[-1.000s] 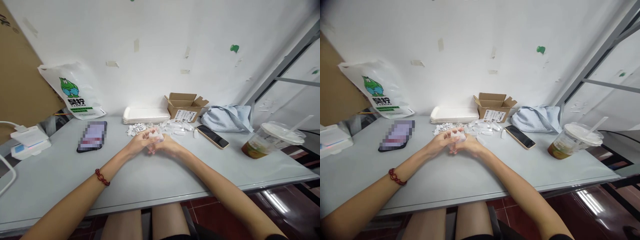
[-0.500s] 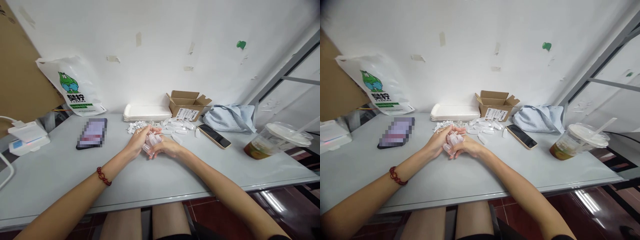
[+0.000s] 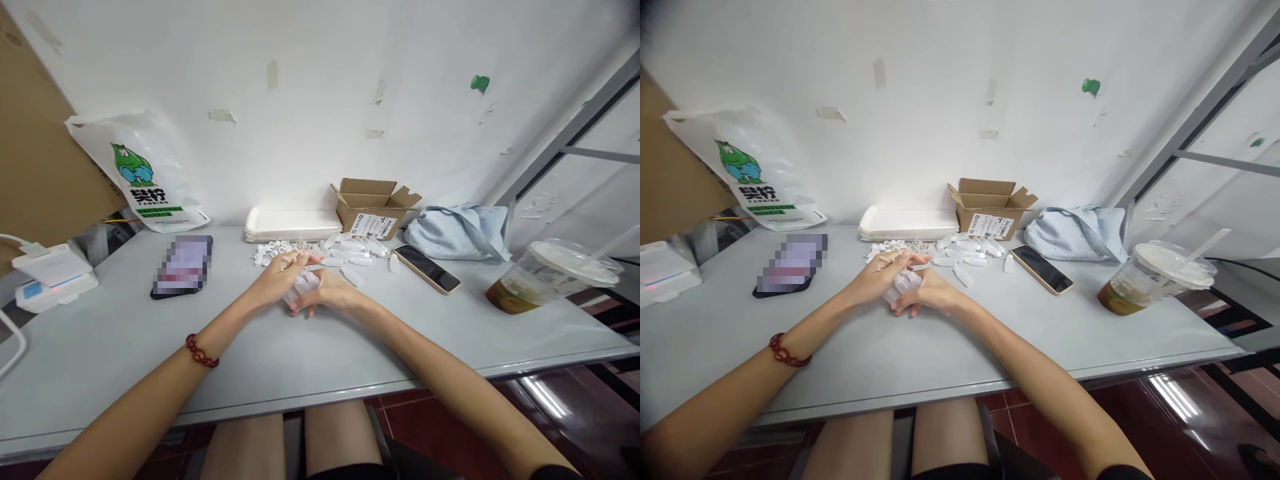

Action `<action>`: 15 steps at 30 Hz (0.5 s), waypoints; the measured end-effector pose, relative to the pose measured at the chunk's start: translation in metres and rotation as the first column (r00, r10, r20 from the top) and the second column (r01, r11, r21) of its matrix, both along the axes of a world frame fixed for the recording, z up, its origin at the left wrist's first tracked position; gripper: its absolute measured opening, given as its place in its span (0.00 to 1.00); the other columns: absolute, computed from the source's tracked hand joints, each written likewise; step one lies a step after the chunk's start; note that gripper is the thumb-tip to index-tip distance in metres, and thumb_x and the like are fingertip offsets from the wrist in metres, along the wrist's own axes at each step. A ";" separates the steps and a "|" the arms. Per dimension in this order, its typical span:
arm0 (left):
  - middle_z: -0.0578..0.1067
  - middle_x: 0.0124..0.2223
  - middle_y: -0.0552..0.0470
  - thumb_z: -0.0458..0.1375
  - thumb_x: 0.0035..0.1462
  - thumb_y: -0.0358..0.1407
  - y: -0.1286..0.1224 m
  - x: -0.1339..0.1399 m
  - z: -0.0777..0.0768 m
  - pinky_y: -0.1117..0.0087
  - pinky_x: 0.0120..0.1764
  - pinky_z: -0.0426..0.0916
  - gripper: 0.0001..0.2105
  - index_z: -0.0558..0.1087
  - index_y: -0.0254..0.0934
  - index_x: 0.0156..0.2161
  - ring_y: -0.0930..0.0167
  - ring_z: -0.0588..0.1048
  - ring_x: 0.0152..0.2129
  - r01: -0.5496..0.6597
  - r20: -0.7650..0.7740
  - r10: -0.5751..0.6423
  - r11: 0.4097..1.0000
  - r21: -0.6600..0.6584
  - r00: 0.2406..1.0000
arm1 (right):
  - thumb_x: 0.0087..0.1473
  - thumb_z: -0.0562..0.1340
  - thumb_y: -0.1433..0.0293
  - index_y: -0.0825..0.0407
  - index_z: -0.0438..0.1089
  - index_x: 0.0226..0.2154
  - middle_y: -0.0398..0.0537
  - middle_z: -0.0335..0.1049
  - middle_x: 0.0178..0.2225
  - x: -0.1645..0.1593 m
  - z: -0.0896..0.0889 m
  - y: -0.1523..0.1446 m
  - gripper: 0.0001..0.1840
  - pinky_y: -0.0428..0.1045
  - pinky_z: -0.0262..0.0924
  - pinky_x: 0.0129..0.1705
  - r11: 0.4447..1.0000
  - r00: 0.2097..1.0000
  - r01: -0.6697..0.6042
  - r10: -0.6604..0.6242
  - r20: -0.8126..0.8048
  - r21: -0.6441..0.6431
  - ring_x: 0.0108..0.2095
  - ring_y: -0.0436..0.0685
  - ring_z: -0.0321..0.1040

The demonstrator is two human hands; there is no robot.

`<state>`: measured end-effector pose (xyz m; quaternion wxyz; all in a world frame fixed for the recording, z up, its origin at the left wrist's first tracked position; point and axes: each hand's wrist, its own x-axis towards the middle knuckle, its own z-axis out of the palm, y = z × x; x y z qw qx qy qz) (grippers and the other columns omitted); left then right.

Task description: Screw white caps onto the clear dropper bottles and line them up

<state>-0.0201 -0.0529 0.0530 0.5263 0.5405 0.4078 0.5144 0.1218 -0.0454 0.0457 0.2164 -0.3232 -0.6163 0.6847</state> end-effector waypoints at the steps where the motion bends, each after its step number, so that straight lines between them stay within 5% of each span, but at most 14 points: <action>1: 0.79 0.43 0.45 0.58 0.56 0.42 0.002 -0.001 0.001 0.63 0.54 0.60 0.12 0.78 0.36 0.31 0.60 0.72 0.47 -0.028 0.007 0.028 1.000 0.003 1.000 | 0.32 0.68 0.74 0.57 0.69 0.25 0.46 0.72 0.24 -0.001 0.000 0.000 0.11 0.41 0.60 0.19 1.000 1.000 0.023 -0.023 0.000 -0.011 0.27 0.53 0.72; 4: 0.79 0.42 0.44 0.54 0.58 0.46 0.006 -0.004 -0.001 0.61 0.51 0.64 0.16 0.77 0.35 0.32 0.59 0.74 0.44 -0.133 -0.016 0.135 0.989 0.067 0.991 | 0.32 0.68 0.74 0.57 0.69 0.26 0.46 0.71 0.23 -0.001 0.002 0.000 0.13 0.41 0.60 0.19 0.997 0.997 0.072 -0.071 0.018 -0.035 0.27 0.54 0.73; 8: 0.79 0.40 0.43 0.54 0.57 0.50 0.007 -0.006 -0.003 0.61 0.47 0.66 0.19 0.77 0.36 0.31 0.60 0.76 0.39 -0.081 -0.118 0.094 0.991 0.109 0.988 | 0.31 0.69 0.74 0.57 0.69 0.25 0.46 0.71 0.23 -0.001 0.001 0.000 0.13 0.42 0.60 0.19 0.996 0.997 0.068 -0.066 0.040 -0.057 0.27 0.55 0.73; 15: 0.79 0.39 0.44 0.54 0.55 0.53 0.006 -0.003 -0.002 0.61 0.47 0.67 0.21 0.75 0.36 0.31 0.59 0.76 0.41 -0.097 -0.050 0.105 0.984 0.150 0.993 | 0.32 0.68 0.74 0.57 0.69 0.23 0.46 0.71 0.22 -0.001 -0.002 0.000 0.10 0.42 0.61 0.20 0.999 0.998 0.052 -0.052 0.022 -0.014 0.27 0.55 0.73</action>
